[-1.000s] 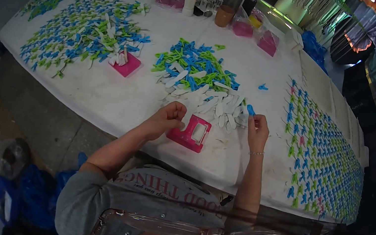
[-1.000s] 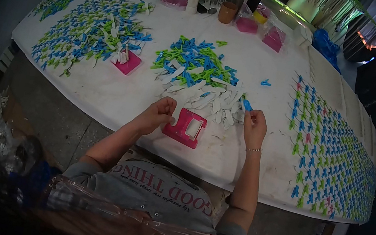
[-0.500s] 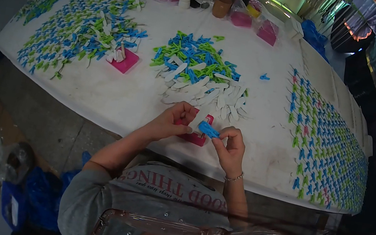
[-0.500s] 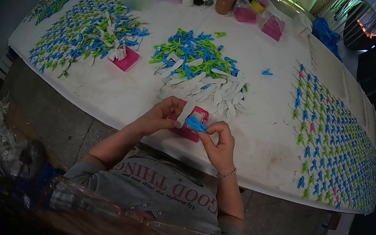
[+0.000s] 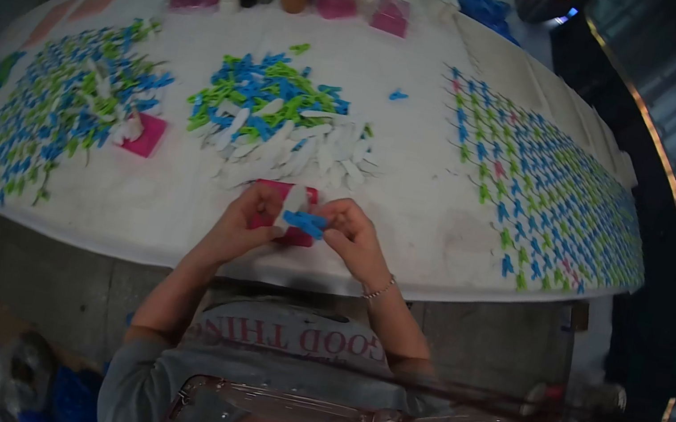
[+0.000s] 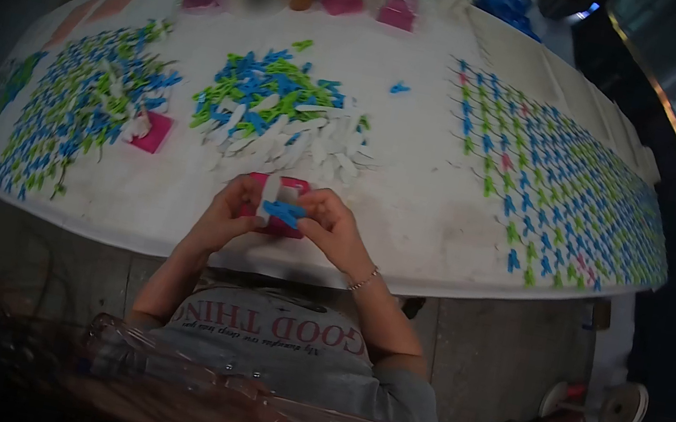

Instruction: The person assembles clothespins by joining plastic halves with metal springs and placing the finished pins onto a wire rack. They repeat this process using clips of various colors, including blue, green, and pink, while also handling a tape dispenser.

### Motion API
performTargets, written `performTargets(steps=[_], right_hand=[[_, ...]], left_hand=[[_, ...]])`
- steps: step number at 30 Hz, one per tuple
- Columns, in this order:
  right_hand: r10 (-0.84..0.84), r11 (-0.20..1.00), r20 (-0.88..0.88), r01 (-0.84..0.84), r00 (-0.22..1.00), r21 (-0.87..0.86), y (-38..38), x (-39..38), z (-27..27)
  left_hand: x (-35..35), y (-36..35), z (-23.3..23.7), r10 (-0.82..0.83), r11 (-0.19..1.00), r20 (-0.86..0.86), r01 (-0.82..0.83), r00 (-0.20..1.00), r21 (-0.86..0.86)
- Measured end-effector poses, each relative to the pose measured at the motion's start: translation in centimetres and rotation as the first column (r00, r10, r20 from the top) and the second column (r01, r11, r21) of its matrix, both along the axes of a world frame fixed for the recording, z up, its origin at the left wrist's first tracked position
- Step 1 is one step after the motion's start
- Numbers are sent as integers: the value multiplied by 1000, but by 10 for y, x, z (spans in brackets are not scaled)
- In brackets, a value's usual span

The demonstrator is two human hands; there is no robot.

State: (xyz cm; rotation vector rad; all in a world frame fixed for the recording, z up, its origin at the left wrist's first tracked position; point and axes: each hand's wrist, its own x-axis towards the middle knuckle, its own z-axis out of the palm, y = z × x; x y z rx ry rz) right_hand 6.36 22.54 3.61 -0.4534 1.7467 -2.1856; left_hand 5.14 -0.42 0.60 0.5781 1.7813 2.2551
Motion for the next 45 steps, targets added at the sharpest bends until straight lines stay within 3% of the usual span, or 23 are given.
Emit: performTargets(steps=[2,3,5,7,8,9,10,11,13,15,17,19,20,22,25,38,40,41,43,44,45], right_hand=[[10,969,156,30,988,-247,-3,-2,-22],[-46,967,151,82,987,-240,-3,-1,-26],[100,900,329,56,939,-432,1,2,-31],[-25,936,264,115,964,-332,11,4,-29],[-106,961,199,152,974,-232,15,6,-28],[-128,956,197,174,972,-236,24,6,-30],[-338,936,59,342,939,-87,38,5,-36],[-505,859,-105,511,857,38,53,2,-44],[-713,623,-305,770,631,136,92,-8,-70],[-696,324,-622,930,358,172,132,-10,-66],[-702,105,-671,966,240,236,170,-15,-69],[-724,-6,-665,963,182,270,202,-21,-72],[-723,-3,-665,962,185,272,216,-24,-74],[-665,-172,-732,924,147,341,236,-31,-75],[-646,-231,-742,882,177,412,248,-35,-76],[-602,-296,-779,856,177,423,239,-47,-74],[-486,-363,-872,896,51,255,220,-48,-65],[-487,-338,-871,906,64,256,211,-53,-63],[-574,38,-706,875,415,483,192,-60,-58],[-570,53,-703,873,425,485,180,-65,-57],[-493,193,-670,820,556,538,159,-70,-53]], left_hand=[[1,0,4,-65,998,14,65,998,-10],[0,0,3,-63,997,-16,62,998,-43],[0,7,7,-95,993,-51,91,994,-75],[-2,14,11,86,976,-288,-138,954,-167],[-6,13,6,59,979,-292,-112,955,-169],[-13,9,-3,206,946,-349,-278,914,-169],[-20,4,-12,348,885,-405,-439,846,-156],[-25,-2,-21,334,891,-408,-427,849,-158],[-32,-15,-38,545,833,-153,-553,825,-12],[-34,-22,-52,601,793,-132,-609,788,-21],[-37,-26,-65,659,747,-106,-665,745,-31],[-39,-29,-73,677,734,-59,-679,733,-3],[-38,-28,-74,680,732,-58,-681,731,-4],[-36,-26,-72,657,752,-90,-659,748,12],[-38,-28,-75,659,749,-97,-662,746,6],[-43,-26,-80,693,717,-115,-697,711,13],[-42,-25,-78,674,734,-136,-680,726,11],[-42,-24,-76,693,715,-138,-699,708,9],[-39,-22,-72,678,729,-131,-684,723,-3],[-39,-22,-72,689,718,-132,-696,713,-7],[-39,-22,-72,686,720,-139,-694,715,-13]])
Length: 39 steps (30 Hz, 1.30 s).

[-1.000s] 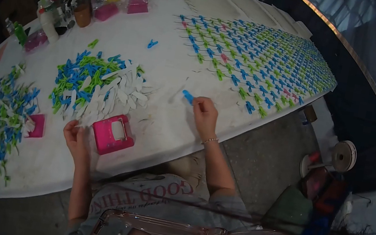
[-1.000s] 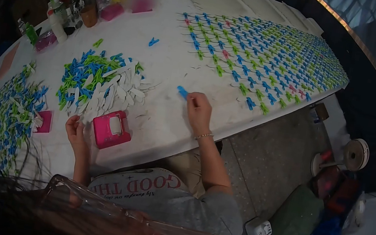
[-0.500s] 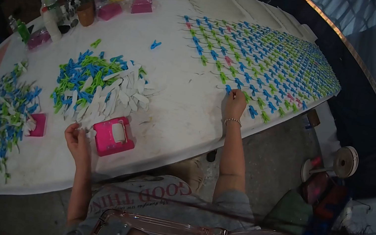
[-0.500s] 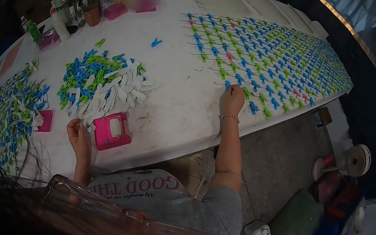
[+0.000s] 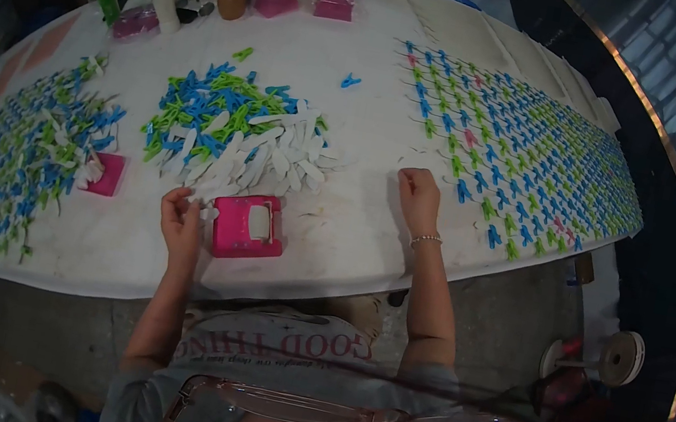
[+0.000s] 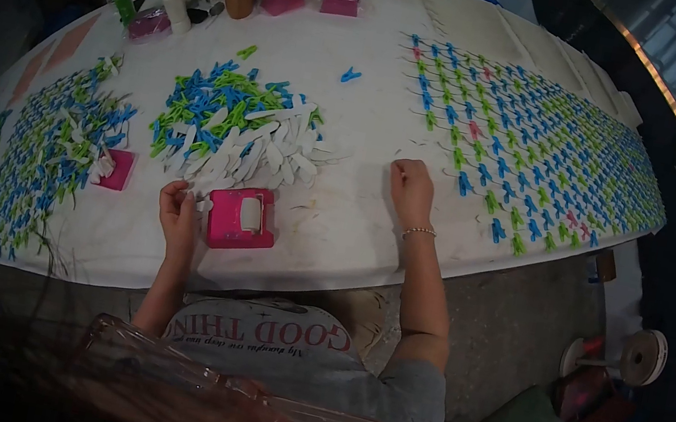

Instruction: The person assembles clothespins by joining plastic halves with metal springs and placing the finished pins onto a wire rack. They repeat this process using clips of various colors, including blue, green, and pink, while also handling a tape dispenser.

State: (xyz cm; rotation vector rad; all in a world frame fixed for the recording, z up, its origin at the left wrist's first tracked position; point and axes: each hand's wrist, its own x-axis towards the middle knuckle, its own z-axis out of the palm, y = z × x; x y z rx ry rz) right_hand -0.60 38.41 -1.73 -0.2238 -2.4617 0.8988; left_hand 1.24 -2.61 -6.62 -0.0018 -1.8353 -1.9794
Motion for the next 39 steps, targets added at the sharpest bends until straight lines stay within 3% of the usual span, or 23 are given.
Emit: performTargets(steps=[1,2,4,8,10,14,16,17,19,20,22,24,25,27,29,30,32,39], right_hand=[[161,987,63,-161,985,-7,-18,-5,1],[172,985,63,-172,983,-6,-32,-11,0],[395,873,-38,-362,918,328,-53,-24,1],[450,772,48,-416,892,480,-61,-52,-3],[439,707,197,-472,877,526,-57,-56,4],[460,671,172,-468,871,574,-51,-58,2],[408,782,131,-420,904,461,-50,-52,3],[420,776,132,-431,898,461,-50,-49,3],[384,910,158,-401,910,101,-57,-37,13],[395,905,163,-413,904,99,-63,-31,19],[491,867,172,-460,854,-191,-84,-19,34],[576,808,106,-545,811,-222,-108,-10,39],[639,751,33,-614,768,-245,-119,-6,40],[679,724,50,-659,732,-203,-139,2,49],[712,699,65,-697,699,-160,-154,7,47],[711,685,40,-678,702,-267,-161,10,42],[707,660,18,-650,707,-377,-168,12,35],[748,639,-24,-729,664,-245,-187,18,19]], left_hand=[[0,0,-1,-4,1000,-2,4,1000,-8],[0,-1,-3,7,1000,-1,-7,1000,-7],[0,-2,-3,13,999,-16,-14,1000,-31],[4,-3,0,29,999,-10,-29,1000,-37],[3,-4,-2,10,999,-8,-10,1000,-36],[4,-2,-1,7,1000,-20,-7,1000,-22],[5,-1,4,-19,1000,-32,19,999,2],[5,-2,8,-5,1000,-31,5,1000,3],[3,-1,19,-35,995,-105,26,994,-91],[0,2,26,-23,996,-99,14,995,-91],[-6,13,55,-162,972,-92,143,982,-189],[-16,27,75,-308,943,-39,300,950,-147],[-21,35,83,-294,947,-34,286,955,-146],[-29,47,92,-545,838,46,544,837,33],[-37,47,89,-608,791,52,599,792,125],[-39,46,87,-677,725,46,655,735,214],[-39,39,82,-659,745,65,639,749,191],[-32,11,71,-633,774,119,630,765,67]])
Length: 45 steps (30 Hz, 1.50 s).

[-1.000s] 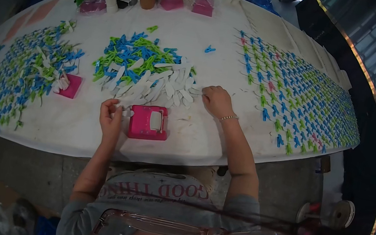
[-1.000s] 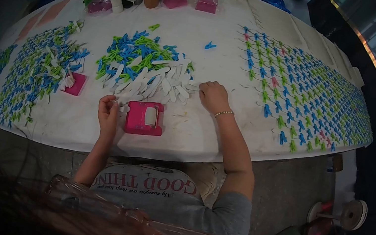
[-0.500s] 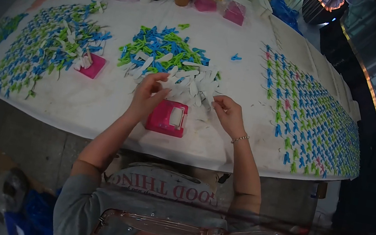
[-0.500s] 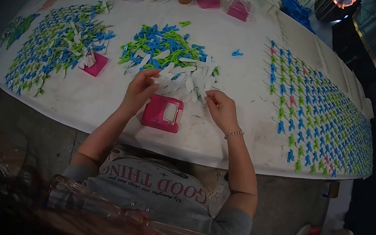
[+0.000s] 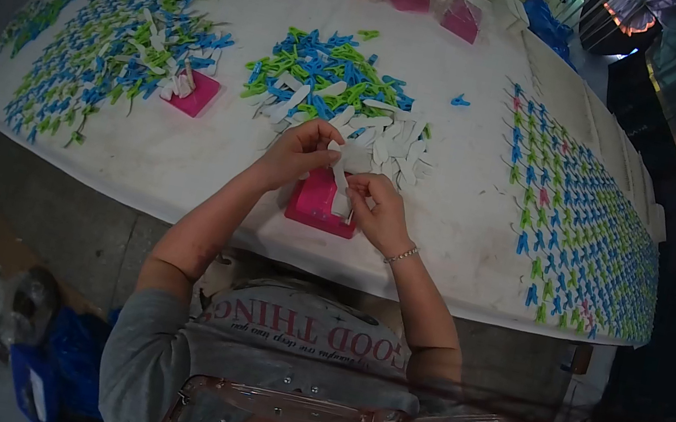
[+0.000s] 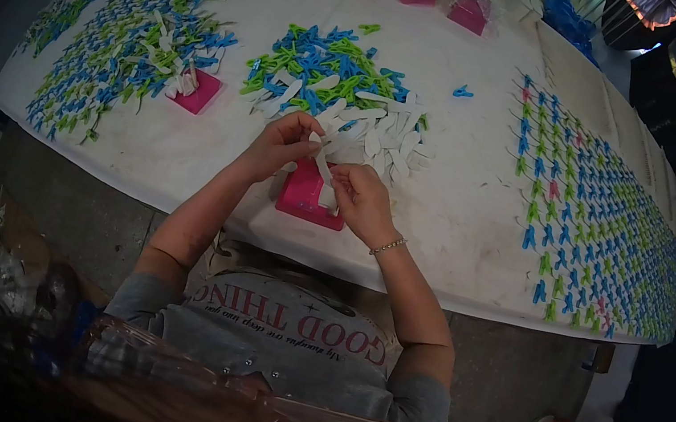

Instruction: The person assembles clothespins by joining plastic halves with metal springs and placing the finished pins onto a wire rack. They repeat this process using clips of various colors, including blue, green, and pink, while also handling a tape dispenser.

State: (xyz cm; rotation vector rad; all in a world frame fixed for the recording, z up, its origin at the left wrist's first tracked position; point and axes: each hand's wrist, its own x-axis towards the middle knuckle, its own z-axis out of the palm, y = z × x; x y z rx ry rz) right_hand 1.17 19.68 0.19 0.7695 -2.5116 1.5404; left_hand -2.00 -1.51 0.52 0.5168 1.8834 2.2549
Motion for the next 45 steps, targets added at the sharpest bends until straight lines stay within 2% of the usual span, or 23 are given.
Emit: performTargets(steps=[4,5,6,7,9,10,12,17,19,20,22,23,24,25,28,30,34,35,36,37,41,45], right_hand=[[52,994,-96,-42,994,102,-1,3,3],[53,994,-93,-43,994,102,2,1,3],[84,988,-184,-58,979,145,6,0,2],[119,980,-271,-68,955,189,10,-2,1],[127,974,-309,-60,943,218,18,0,-1],[135,968,-348,-48,928,248,22,1,-1],[135,958,-353,-31,926,285,30,3,-1],[85,941,-352,41,932,336,42,6,11],[-42,984,-250,84,967,159,42,5,16],[-46,984,-250,87,967,157,41,3,16],[-69,989,5,69,998,-129,35,-1,16],[-70,989,3,70,998,-130,31,-1,18],[0,955,146,43,989,-295,26,-1,21],[95,891,271,40,958,-453,21,-1,23],[151,868,211,-27,966,-497,12,-2,6],[139,884,227,-17,964,-467,6,3,-2],[114,896,199,-15,973,-444,-2,6,-12],[114,896,199,-14,973,-445,-2,6,-13],[82,934,205,-4,975,-357,-3,8,-10],[51,964,208,6,977,-265,-3,9,-7],[106,960,180,-53,978,-275,-9,11,-2],[54,995,140,-42,989,-91,-1,10,-1]], left_hand=[[4,-15,-3,-16,1000,15,16,1000,-1],[5,-19,-3,-13,991,-73,3,997,-134],[7,-21,-3,-21,965,-159,-21,987,-262],[9,-21,-3,-20,965,-157,-22,987,-262],[15,-18,-4,-46,915,-281,-72,959,-396],[17,-16,-5,-45,916,-278,-72,959,-396],[18,-10,-7,-116,871,-398,-100,910,-482],[18,8,-4,-191,829,-503,-136,843,-543],[17,14,-2,-228,820,-527,-130,819,-557],[17,17,-2,-239,821,-550,-136,800,-555],[16,23,0,-253,821,-574,-141,779,-553],[17,26,-1,-235,826,-589,-160,773,-540],[17,27,-3,-217,831,-604,-180,767,-527],[18,28,-5,-216,830,-606,-183,766,-527],[24,28,-5,-123,860,-580,-206,805,-467],[31,27,-2,35,925,-406,-184,913,-332],[32,20,-4,9,933,-356,-136,935,-334],[31,19,-2,16,964,-255,-82,967,-253],[29,18,1,12,986,-151,-37,988,-165],[24,15,1,12,986,-151,-37,988,-165],[9,5,13,-39,987,-146,15,989,-161],[9,-3,16,-114,974,-119,87,986,-210]])
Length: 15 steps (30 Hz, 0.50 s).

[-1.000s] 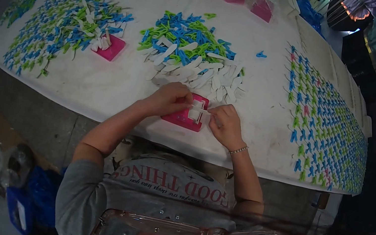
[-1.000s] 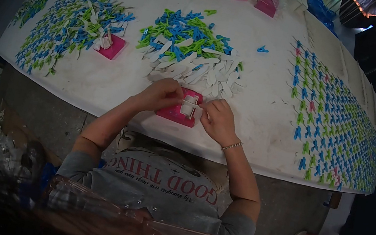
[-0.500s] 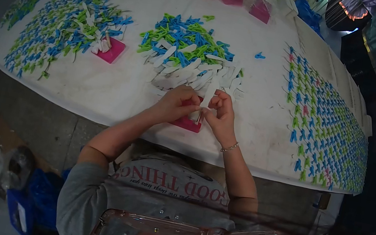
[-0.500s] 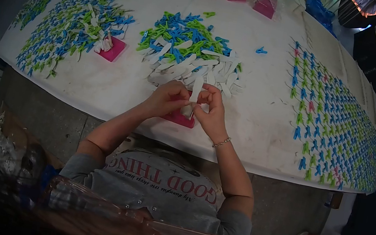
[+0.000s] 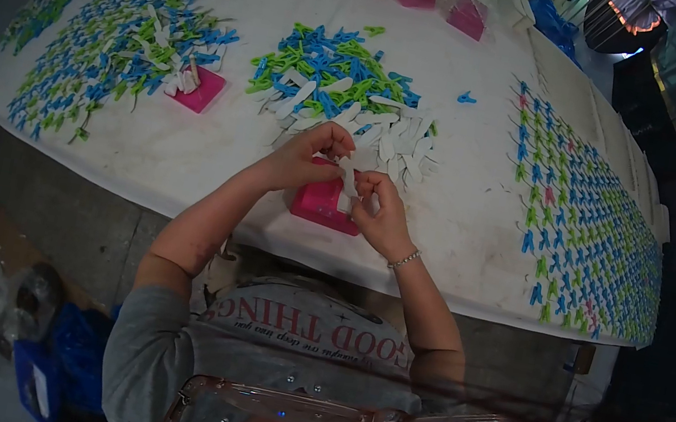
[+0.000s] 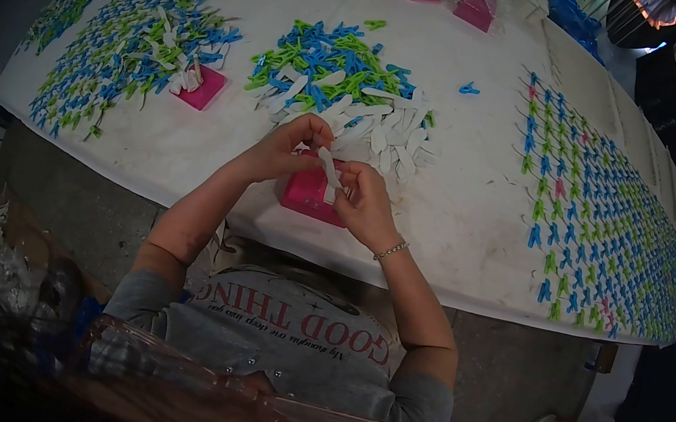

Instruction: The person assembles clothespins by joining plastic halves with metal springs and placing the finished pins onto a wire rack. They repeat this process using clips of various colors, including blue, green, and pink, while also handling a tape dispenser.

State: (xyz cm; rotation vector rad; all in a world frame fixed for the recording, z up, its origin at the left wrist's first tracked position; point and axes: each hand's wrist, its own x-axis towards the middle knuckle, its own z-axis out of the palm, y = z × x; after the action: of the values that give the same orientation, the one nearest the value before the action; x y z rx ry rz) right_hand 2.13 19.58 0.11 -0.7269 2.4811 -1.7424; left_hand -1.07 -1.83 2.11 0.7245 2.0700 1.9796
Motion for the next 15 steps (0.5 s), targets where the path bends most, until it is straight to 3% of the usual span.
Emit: performTargets(steps=[2,4,7,9,10,12,15], right_hand=[[-4,997,-16,6,1000,77,8,0,-1],[35,974,-255,25,966,226,17,-2,-4],[75,956,-231,-4,970,294,29,-4,-6],[74,949,-247,8,966,316,33,-3,-3],[73,941,-267,22,961,337,35,-3,-1],[52,937,-276,48,960,346,40,-2,4],[21,933,-273,80,962,352,48,0,19]], left_hand=[[4,-3,-3,-2,999,-14,1,1000,-55],[9,-2,-8,-2,994,-31,-1,1000,-108],[12,4,-21,17,989,-32,-22,999,-144],[12,9,-21,12,953,-202,-73,979,-293],[13,12,-19,11,954,-203,-72,979,-293],[16,19,-14,21,929,-413,-170,911,-328],[16,29,-22,3,904,-523,-226,852,-364]])
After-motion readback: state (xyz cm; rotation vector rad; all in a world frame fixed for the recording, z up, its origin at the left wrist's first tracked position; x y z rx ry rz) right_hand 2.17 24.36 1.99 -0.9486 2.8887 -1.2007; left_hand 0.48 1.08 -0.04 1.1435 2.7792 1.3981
